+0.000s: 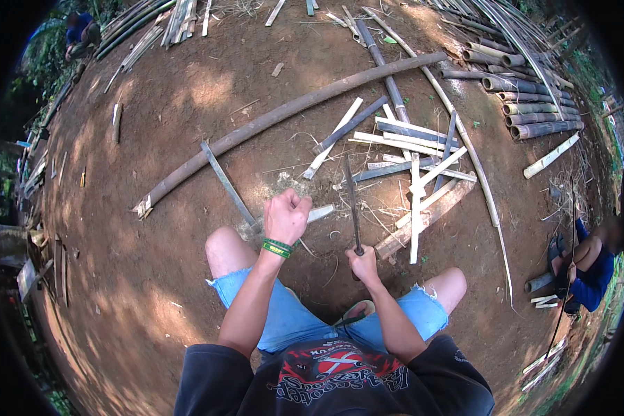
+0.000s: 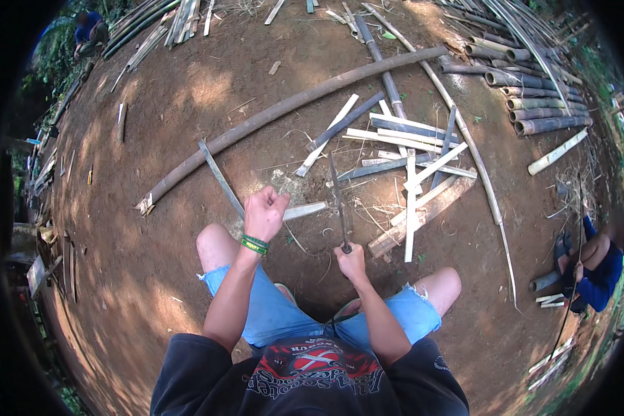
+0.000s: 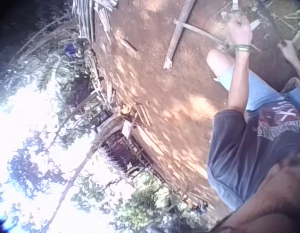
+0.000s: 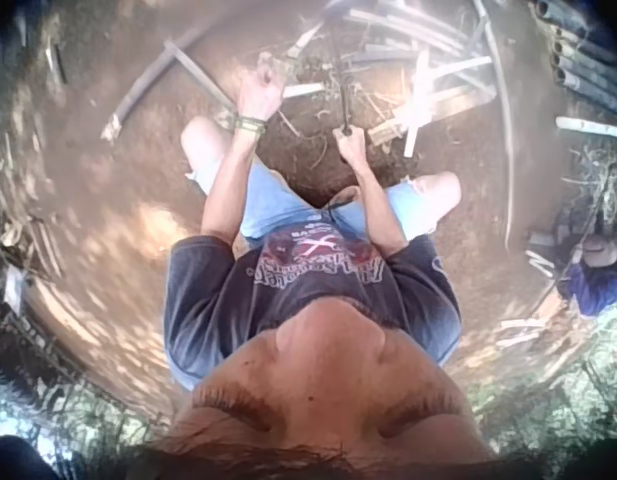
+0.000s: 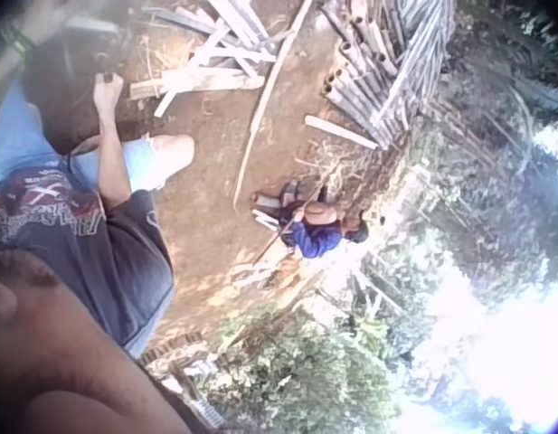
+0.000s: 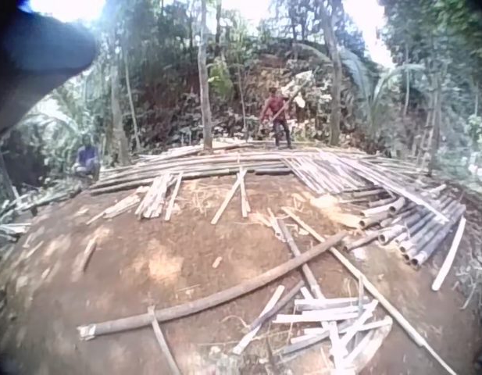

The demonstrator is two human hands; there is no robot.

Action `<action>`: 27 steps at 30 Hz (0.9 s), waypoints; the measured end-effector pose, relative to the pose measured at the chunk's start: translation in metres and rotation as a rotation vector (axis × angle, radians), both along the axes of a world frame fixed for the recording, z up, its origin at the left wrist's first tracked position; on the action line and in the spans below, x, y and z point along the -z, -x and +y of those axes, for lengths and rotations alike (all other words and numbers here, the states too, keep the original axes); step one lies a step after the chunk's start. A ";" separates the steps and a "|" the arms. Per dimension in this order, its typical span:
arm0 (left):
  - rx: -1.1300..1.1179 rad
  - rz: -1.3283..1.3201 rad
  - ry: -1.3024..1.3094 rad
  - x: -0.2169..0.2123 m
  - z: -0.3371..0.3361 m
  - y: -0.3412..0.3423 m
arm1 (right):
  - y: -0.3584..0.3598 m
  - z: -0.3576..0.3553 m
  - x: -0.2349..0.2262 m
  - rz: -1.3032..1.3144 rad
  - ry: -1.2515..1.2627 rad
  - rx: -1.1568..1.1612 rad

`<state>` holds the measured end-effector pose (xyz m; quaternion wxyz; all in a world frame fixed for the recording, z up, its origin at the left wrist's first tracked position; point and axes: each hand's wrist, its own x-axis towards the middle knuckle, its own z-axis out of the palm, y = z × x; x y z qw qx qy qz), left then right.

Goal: The person sits on the ground and uses a machete to split long bamboo poles into thin strips. They hold the bamboo with one hand and strike it with the machete to separate the material, occasionally adjusting the position of the bamboo or the tool.

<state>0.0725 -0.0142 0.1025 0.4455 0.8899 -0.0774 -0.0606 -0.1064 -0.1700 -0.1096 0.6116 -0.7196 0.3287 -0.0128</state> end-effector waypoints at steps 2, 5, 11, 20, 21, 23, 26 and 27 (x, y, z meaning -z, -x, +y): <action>0.008 0.041 0.004 -0.001 -0.005 0.004 | 0.021 0.003 0.024 0.175 0.056 -0.012; 0.034 0.042 0.005 -0.012 -0.015 -0.002 | 0.034 -0.015 0.060 0.689 -0.060 -0.084; 0.130 0.138 0.030 0.004 0.010 0.000 | 0.015 -0.020 0.007 0.349 -0.410 0.036; 0.157 0.710 0.435 -0.017 0.085 0.045 | -0.028 0.007 -0.084 0.017 -0.516 0.174; 0.159 0.694 0.491 -0.018 0.086 0.056 | -0.038 0.013 -0.095 -0.036 -0.545 0.200; 0.186 0.737 0.630 -0.003 0.085 0.080 | -0.054 0.016 -0.108 -0.125 -0.569 0.283; 0.316 0.778 0.617 0.019 0.084 0.108 | -0.084 0.014 -0.120 -0.283 -0.536 0.310; 0.341 0.825 0.638 0.029 0.085 0.112 | -0.092 0.012 -0.124 -0.322 -0.492 0.305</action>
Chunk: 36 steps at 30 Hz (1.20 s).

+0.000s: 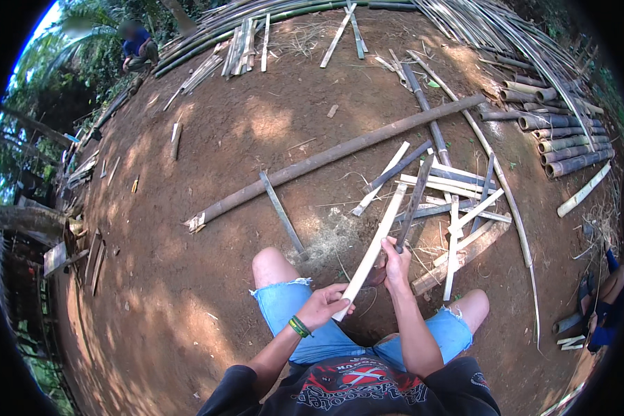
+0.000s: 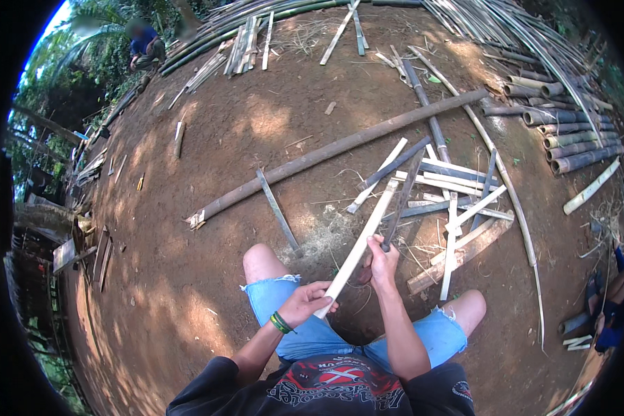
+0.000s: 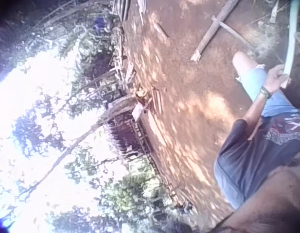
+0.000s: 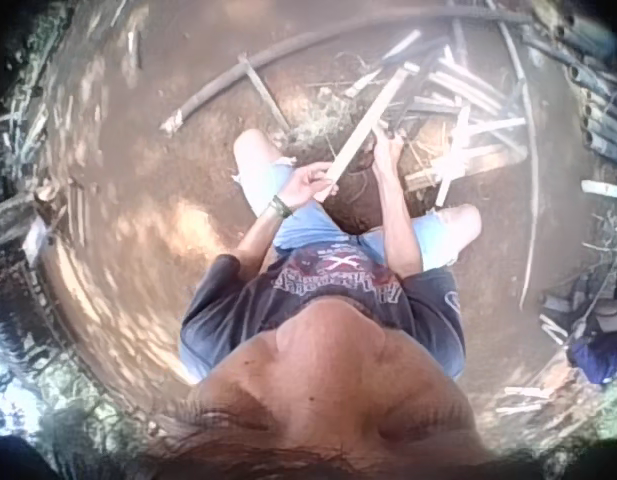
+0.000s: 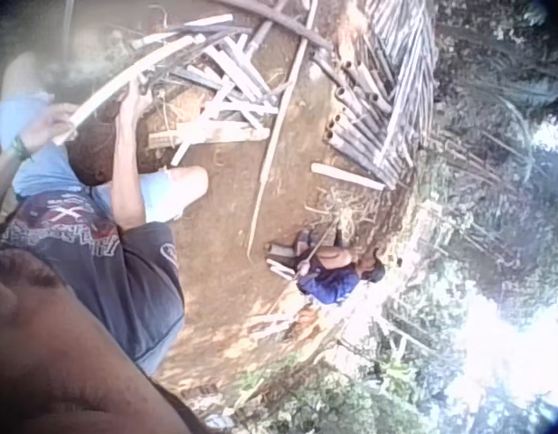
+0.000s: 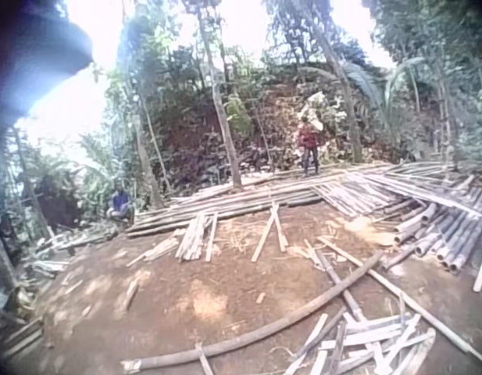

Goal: The person sits on the ground and uses a machete to split long bamboo poles into thin strips. They hold the bamboo with one hand and strike it with the machete to separate the material, occasionally adjusting the position of the bamboo or the tool.

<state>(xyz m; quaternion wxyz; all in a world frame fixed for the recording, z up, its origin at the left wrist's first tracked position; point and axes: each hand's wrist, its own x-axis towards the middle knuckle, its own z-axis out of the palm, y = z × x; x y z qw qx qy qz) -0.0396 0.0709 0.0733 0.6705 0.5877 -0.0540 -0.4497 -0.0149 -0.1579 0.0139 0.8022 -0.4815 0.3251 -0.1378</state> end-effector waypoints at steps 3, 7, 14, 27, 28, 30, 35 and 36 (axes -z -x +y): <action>0.056 0.185 0.117 0.008 -0.010 -0.007 | -0.006 0.000 -0.015 -0.075 -0.049 -0.057; 0.006 0.044 -0.071 0.025 -0.033 -0.011 | -0.024 0.005 -0.029 -0.120 0.067 -0.104; 0.132 -0.476 -0.361 -0.003 -0.008 0.012 | -0.069 -0.069 -0.038 -0.244 0.205 -0.016; 0.052 -0.715 -0.495 -0.062 0.017 0.022 | -0.084 -0.083 -0.060 -0.261 0.272 0.057; 0.055 -0.732 -0.494 -0.067 0.018 0.021 | -0.085 -0.089 -0.059 -0.258 0.268 0.066; 0.021 -0.730 -0.485 -0.065 0.022 0.021 | -0.088 -0.092 -0.062 -0.264 0.253 0.051; -0.056 -0.840 -0.476 -0.063 0.022 0.012 | -0.082 -0.098 -0.071 -0.128 0.445 0.077; -0.096 -0.863 -0.456 -0.059 0.023 0.010 | -0.082 -0.097 -0.075 -0.087 0.511 0.072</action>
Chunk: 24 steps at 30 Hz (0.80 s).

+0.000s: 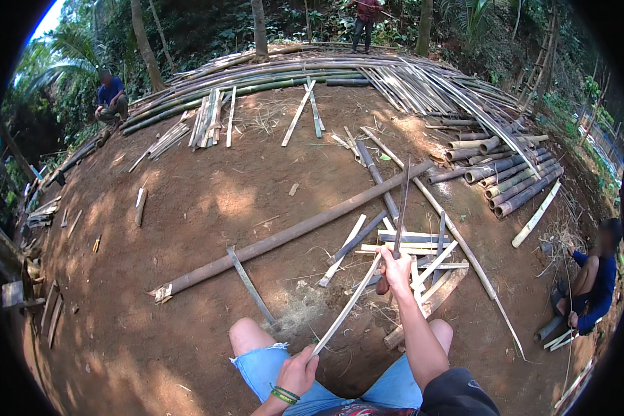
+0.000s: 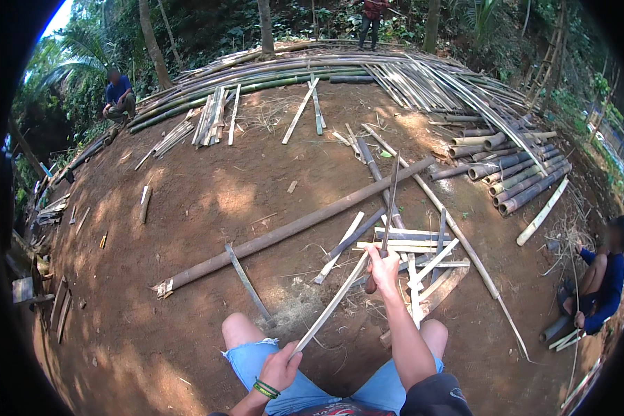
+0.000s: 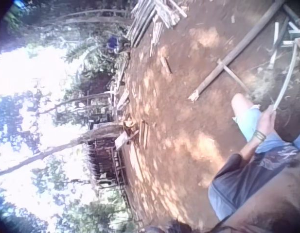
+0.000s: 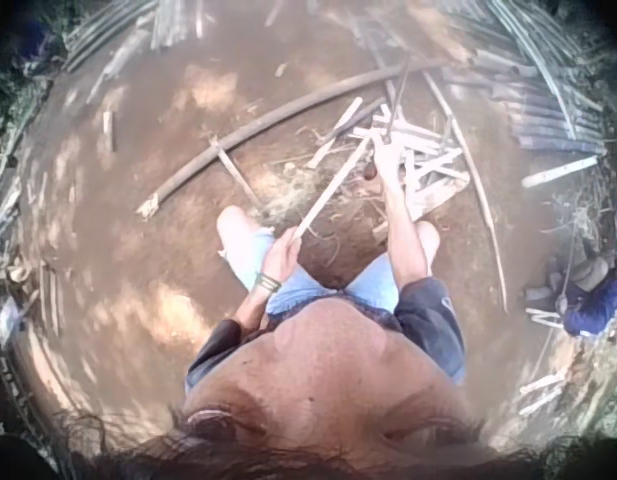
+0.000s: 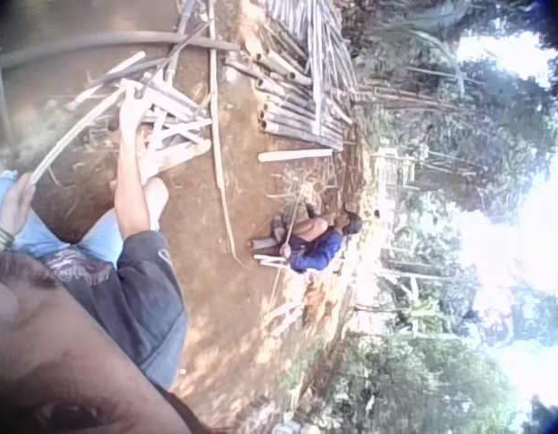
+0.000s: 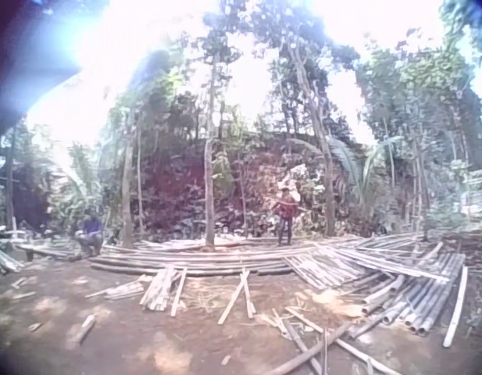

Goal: The person sits on the ground and uses a machete to split long bamboo poles into thin strips. They hold the bamboo with one hand and strike it with the machete to separate the material, occasionally adjusting the position of the bamboo or the tool.

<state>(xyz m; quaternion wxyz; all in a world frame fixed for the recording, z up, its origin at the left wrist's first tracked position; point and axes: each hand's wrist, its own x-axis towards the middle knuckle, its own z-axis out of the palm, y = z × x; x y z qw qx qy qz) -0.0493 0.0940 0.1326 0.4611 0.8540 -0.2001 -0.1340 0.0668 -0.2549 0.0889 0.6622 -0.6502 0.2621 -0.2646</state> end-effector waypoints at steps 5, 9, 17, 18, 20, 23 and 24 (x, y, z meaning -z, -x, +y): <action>0.050 0.102 0.056 0.030 0.000 -0.020 | -0.008 -0.008 -0.020 -0.032 0.119 0.015; 0.193 0.888 0.591 0.049 0.004 -0.052 | -0.021 0.012 -0.063 0.019 0.296 0.015; 0.242 1.213 1.010 0.037 -0.042 -0.117 | 0.011 0.016 -0.104 0.283 0.918 0.130; 0.274 1.247 1.063 0.036 -0.050 -0.123 | 0.019 0.022 -0.112 0.407 0.988 0.084; 0.276 1.194 1.028 0.034 -0.063 -0.133 | 0.026 0.031 -0.106 0.447 1.124 0.028; 0.267 1.099 0.933 0.024 -0.082 -0.142 | 0.033 0.047 -0.103 0.489 1.270 -0.121; 0.284 1.059 0.916 0.022 -0.087 -0.142 | 0.036 0.052 -0.103 0.469 1.276 -0.168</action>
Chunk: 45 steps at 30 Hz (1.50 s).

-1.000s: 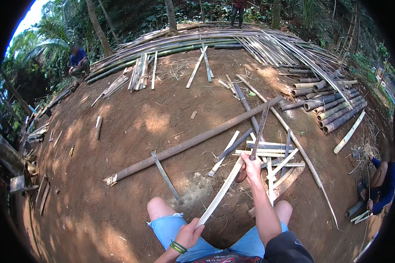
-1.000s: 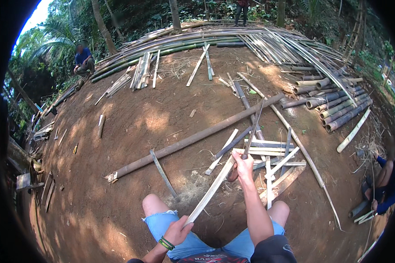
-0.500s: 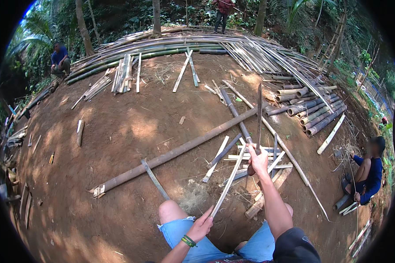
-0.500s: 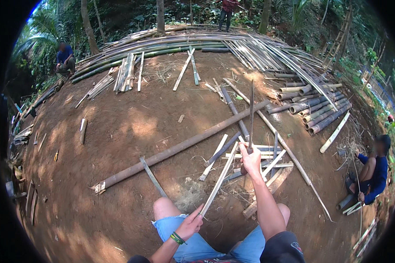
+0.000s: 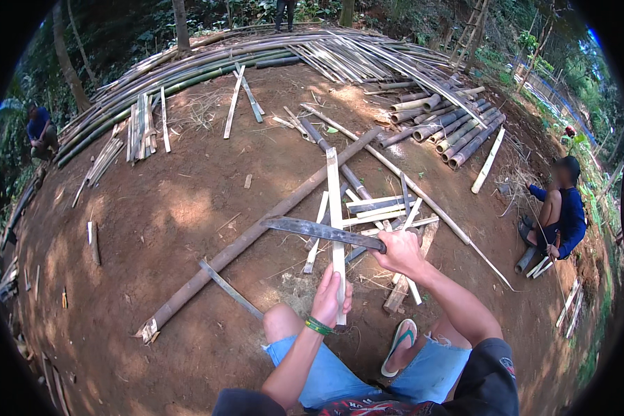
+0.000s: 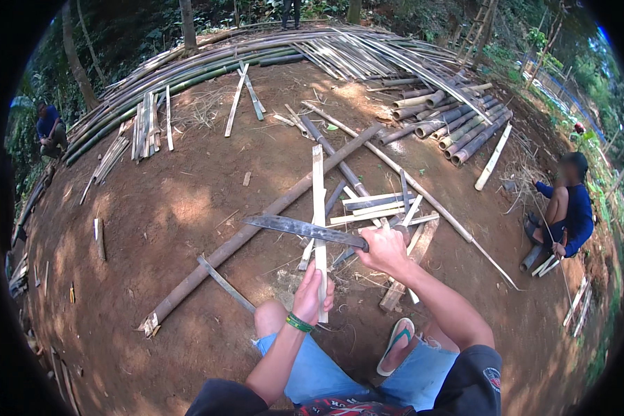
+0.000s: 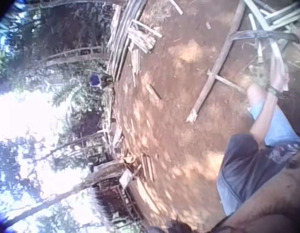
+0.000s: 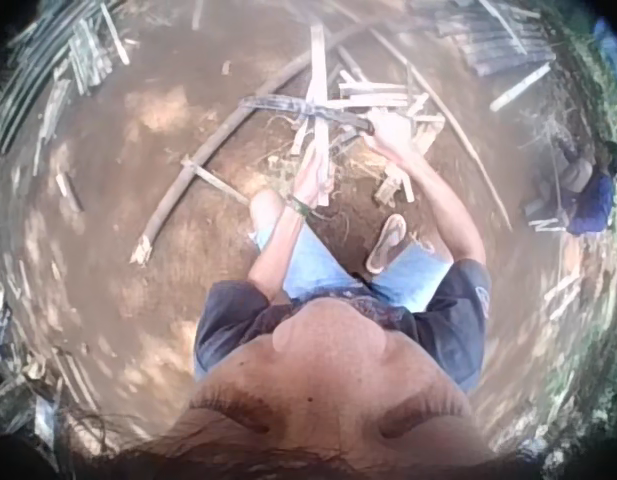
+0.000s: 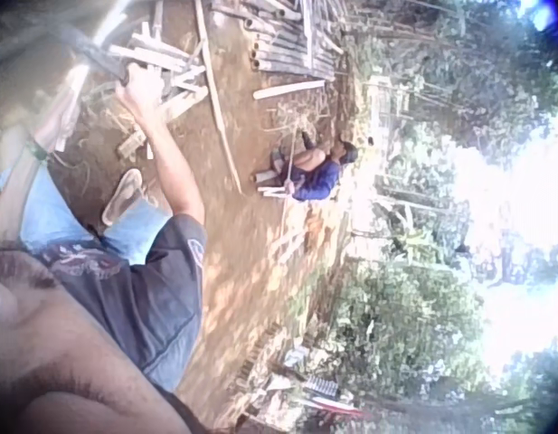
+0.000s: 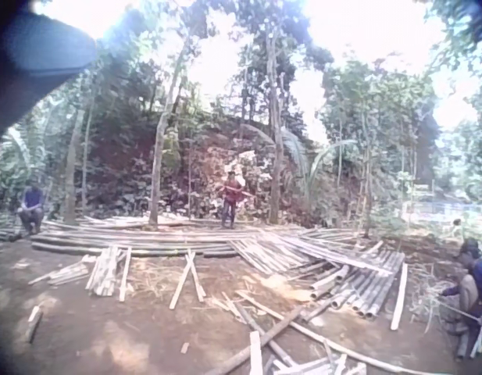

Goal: The person sits on the ground and uses a machete to split long bamboo poles into thin strips. They hold the bamboo with one hand and strike it with the machete to separate the material, occasionally adjusting the position of the bamboo or the tool.

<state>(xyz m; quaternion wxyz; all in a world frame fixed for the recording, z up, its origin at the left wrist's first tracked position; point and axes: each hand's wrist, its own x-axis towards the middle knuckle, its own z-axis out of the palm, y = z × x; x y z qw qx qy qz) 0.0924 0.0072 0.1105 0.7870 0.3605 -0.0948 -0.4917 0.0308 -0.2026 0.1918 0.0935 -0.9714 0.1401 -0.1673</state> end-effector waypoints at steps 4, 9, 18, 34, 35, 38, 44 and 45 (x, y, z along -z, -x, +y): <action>0.083 0.098 0.013 -0.003 -0.012 0.003 | 0.017 0.009 0.012 0.002 -0.005 -0.078; 0.132 0.351 0.141 -0.004 -0.021 0.008 | 0.021 0.002 0.024 0.016 -0.045 -0.138; 0.331 0.547 0.446 -0.003 -0.022 -0.002 | 0.023 0.016 0.013 0.112 -0.057 -0.201; -0.206 -0.409 -0.256 -0.025 -0.025 0.015 | 0.025 0.013 -0.004 0.228 0.010 -0.215; -0.213 -0.414 -0.268 -0.028 -0.026 0.017 | 0.024 0.006 -0.001 0.199 0.004 -0.224; -0.150 -0.384 -0.264 -0.039 -0.018 0.031 | 0.016 -0.024 0.003 0.233 0.019 -0.089; -0.137 -0.304 -0.269 -0.027 -0.011 0.033 | 0.012 -0.010 -0.001 0.246 -0.040 -0.182; -0.118 -0.309 -0.290 -0.017 -0.010 0.031 | 0.016 -0.001 0.003 0.285 -0.020 -0.277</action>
